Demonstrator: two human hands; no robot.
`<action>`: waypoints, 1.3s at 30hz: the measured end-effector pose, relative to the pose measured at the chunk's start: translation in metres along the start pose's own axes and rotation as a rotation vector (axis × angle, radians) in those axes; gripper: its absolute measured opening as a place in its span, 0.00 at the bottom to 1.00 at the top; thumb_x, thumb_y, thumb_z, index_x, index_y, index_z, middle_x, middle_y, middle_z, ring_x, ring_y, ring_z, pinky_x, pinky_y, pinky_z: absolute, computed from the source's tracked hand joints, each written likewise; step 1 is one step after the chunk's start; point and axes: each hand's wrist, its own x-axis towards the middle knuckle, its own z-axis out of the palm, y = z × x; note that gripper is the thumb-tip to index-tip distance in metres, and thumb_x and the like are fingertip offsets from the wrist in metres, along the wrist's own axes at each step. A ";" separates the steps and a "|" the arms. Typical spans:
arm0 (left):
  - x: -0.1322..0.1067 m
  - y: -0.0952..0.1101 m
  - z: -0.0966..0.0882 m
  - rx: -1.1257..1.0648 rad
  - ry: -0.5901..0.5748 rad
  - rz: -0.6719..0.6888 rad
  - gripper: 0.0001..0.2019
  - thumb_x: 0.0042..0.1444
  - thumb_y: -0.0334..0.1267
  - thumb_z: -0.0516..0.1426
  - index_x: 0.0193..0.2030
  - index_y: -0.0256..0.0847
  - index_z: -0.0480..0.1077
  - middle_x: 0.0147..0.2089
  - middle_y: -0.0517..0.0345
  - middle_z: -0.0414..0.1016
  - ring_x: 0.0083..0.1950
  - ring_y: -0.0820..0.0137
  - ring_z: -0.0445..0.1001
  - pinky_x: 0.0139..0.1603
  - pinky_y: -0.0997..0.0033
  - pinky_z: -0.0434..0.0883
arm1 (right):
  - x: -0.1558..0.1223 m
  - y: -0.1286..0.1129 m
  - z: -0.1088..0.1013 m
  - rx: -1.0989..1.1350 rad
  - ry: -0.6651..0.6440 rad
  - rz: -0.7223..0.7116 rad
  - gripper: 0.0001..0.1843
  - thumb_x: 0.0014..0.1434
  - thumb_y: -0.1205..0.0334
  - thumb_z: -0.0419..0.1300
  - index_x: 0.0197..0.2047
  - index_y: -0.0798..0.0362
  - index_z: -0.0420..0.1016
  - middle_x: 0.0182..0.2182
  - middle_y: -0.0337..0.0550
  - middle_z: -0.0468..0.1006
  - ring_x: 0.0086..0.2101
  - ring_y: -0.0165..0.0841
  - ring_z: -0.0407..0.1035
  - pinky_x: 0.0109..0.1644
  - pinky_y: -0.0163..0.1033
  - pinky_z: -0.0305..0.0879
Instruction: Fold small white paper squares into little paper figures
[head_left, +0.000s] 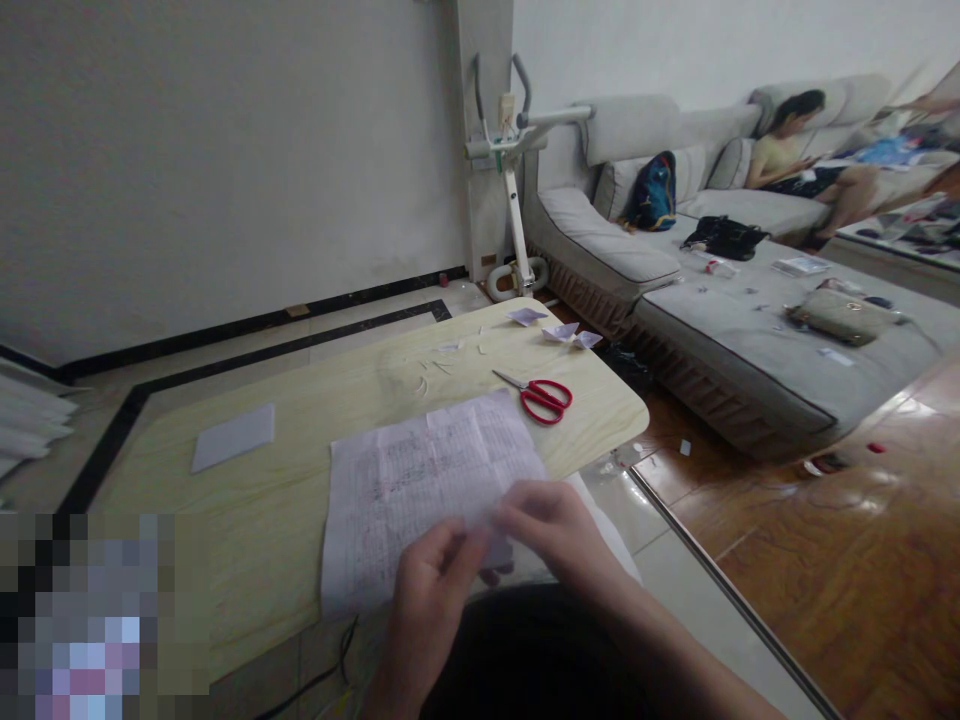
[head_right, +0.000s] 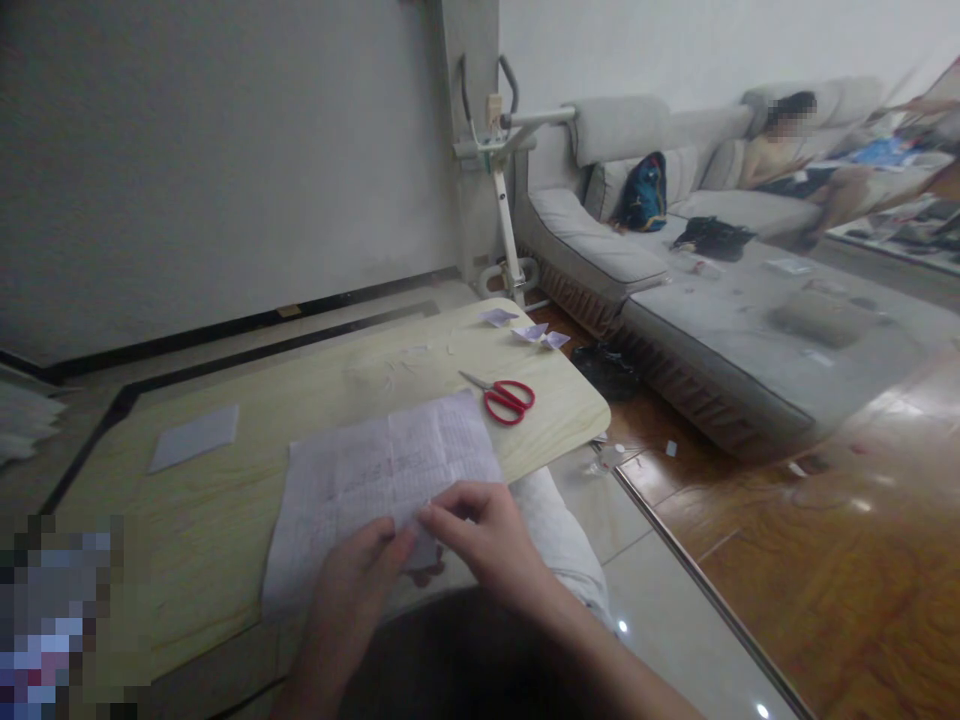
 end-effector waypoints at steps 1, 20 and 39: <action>-0.001 0.001 0.000 -0.011 -0.004 0.000 0.15 0.57 0.47 0.59 0.26 0.40 0.75 0.23 0.56 0.80 0.25 0.65 0.79 0.28 0.71 0.74 | 0.000 0.001 0.000 0.019 -0.016 0.009 0.17 0.56 0.52 0.68 0.24 0.56 0.74 0.18 0.37 0.75 0.20 0.28 0.69 0.25 0.33 0.63; -0.003 0.003 0.002 -0.010 0.010 -0.009 0.14 0.54 0.46 0.60 0.22 0.40 0.72 0.20 0.59 0.76 0.23 0.67 0.76 0.25 0.74 0.73 | 0.000 0.001 -0.007 -0.028 -0.024 0.031 0.17 0.52 0.52 0.70 0.24 0.56 0.77 0.19 0.38 0.76 0.22 0.29 0.70 0.27 0.33 0.65; -0.003 -0.001 0.001 -0.025 0.000 -0.014 0.19 0.53 0.51 0.63 0.21 0.40 0.69 0.20 0.59 0.74 0.24 0.69 0.75 0.24 0.74 0.73 | -0.002 0.006 -0.003 -0.060 0.037 -0.005 0.14 0.53 0.54 0.69 0.25 0.55 0.76 0.21 0.38 0.76 0.24 0.30 0.69 0.28 0.35 0.64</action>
